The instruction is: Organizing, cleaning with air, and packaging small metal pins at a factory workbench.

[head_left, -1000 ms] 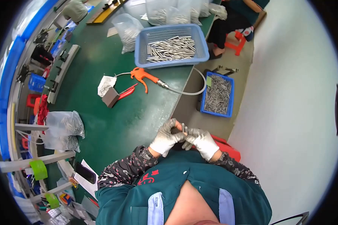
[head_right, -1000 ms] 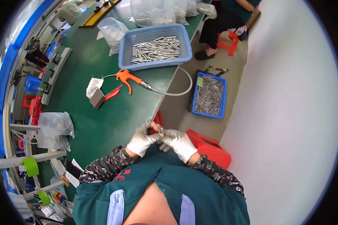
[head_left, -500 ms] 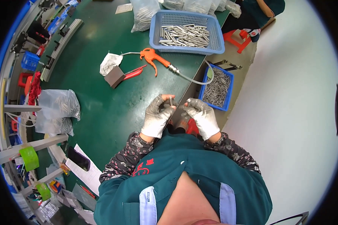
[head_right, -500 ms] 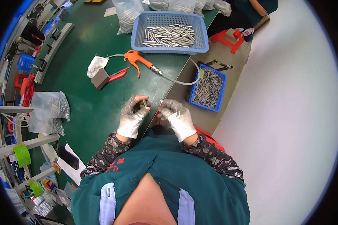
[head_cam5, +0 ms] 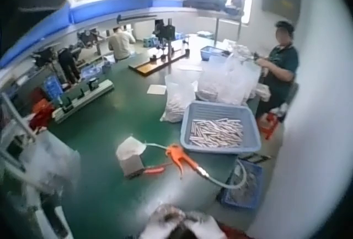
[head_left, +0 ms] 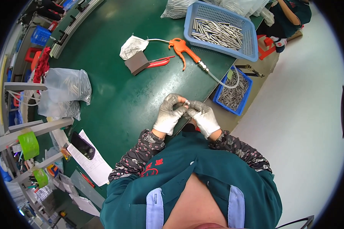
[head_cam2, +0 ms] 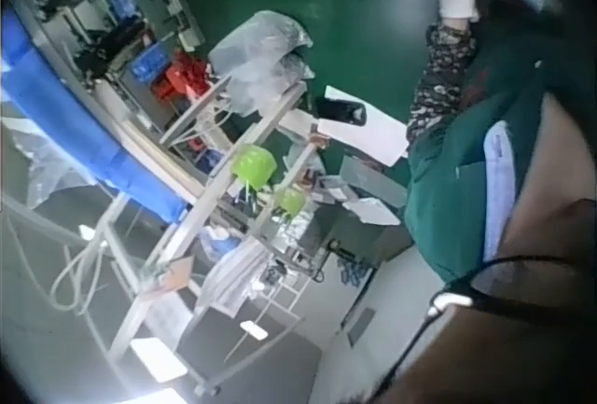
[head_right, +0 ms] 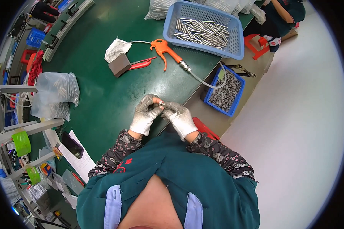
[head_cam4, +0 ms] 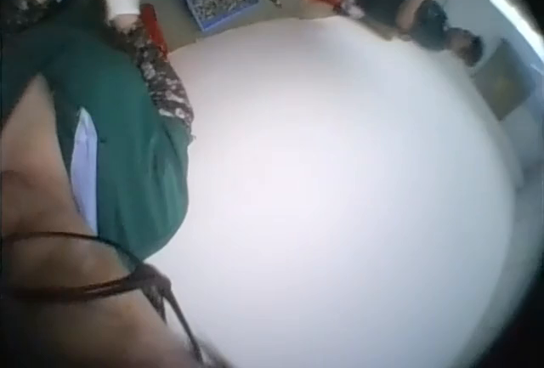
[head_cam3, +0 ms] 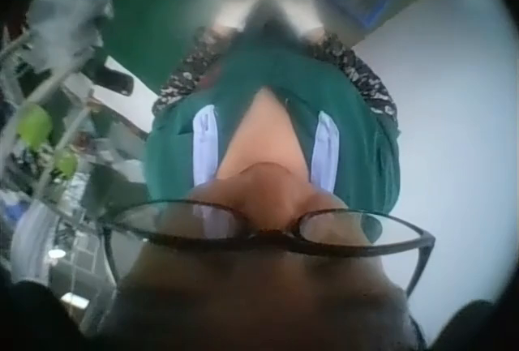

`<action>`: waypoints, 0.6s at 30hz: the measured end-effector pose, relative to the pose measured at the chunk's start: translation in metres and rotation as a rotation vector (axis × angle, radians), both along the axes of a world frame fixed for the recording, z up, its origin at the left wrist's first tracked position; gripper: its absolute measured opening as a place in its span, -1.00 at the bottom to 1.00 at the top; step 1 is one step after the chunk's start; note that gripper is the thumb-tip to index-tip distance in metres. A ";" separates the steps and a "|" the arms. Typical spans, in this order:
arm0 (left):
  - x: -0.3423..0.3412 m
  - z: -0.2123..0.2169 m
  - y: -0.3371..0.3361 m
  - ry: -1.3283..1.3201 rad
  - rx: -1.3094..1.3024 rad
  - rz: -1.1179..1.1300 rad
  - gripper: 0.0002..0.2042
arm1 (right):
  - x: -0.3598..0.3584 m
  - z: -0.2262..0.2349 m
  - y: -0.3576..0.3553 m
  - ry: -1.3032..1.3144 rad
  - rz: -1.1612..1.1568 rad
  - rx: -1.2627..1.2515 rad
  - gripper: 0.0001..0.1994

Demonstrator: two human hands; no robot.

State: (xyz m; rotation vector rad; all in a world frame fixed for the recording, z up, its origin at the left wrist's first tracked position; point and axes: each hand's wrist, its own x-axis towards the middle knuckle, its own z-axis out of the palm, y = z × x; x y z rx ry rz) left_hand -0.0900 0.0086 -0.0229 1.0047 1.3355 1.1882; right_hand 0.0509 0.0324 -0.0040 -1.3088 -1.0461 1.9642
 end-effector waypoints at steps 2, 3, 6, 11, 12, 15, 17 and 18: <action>-0.004 -0.008 -0.002 0.008 0.011 0.001 -0.86 | -0.002 -0.006 0.001 -0.021 0.032 -0.005 -0.76; -0.005 -0.010 -0.002 0.017 0.027 -0.009 -0.86 | -0.003 -0.010 0.002 -0.024 0.040 -0.008 -0.76; -0.006 -0.010 0.001 0.059 0.022 0.004 -0.85 | -0.003 -0.028 0.003 -0.013 -0.006 0.027 -0.77; -0.002 -0.011 0.005 0.084 0.016 0.075 -0.84 | -0.001 -0.036 0.017 -0.239 0.105 0.388 -0.80; 0.000 -0.011 0.008 0.116 0.025 0.101 -0.83 | -0.001 -0.039 0.022 -0.224 0.125 0.388 -0.80; 0.002 -0.012 0.013 0.151 0.061 0.180 -0.84 | -0.001 -0.042 0.040 -0.223 0.205 0.523 -0.82; 0.008 -0.014 0.015 0.202 0.054 0.239 -0.83 | -0.002 -0.036 0.055 -0.261 0.306 0.671 -0.82; 0.011 -0.016 0.015 0.239 0.054 0.259 -0.81 | -0.001 -0.040 0.062 -0.237 0.332 0.667 -0.82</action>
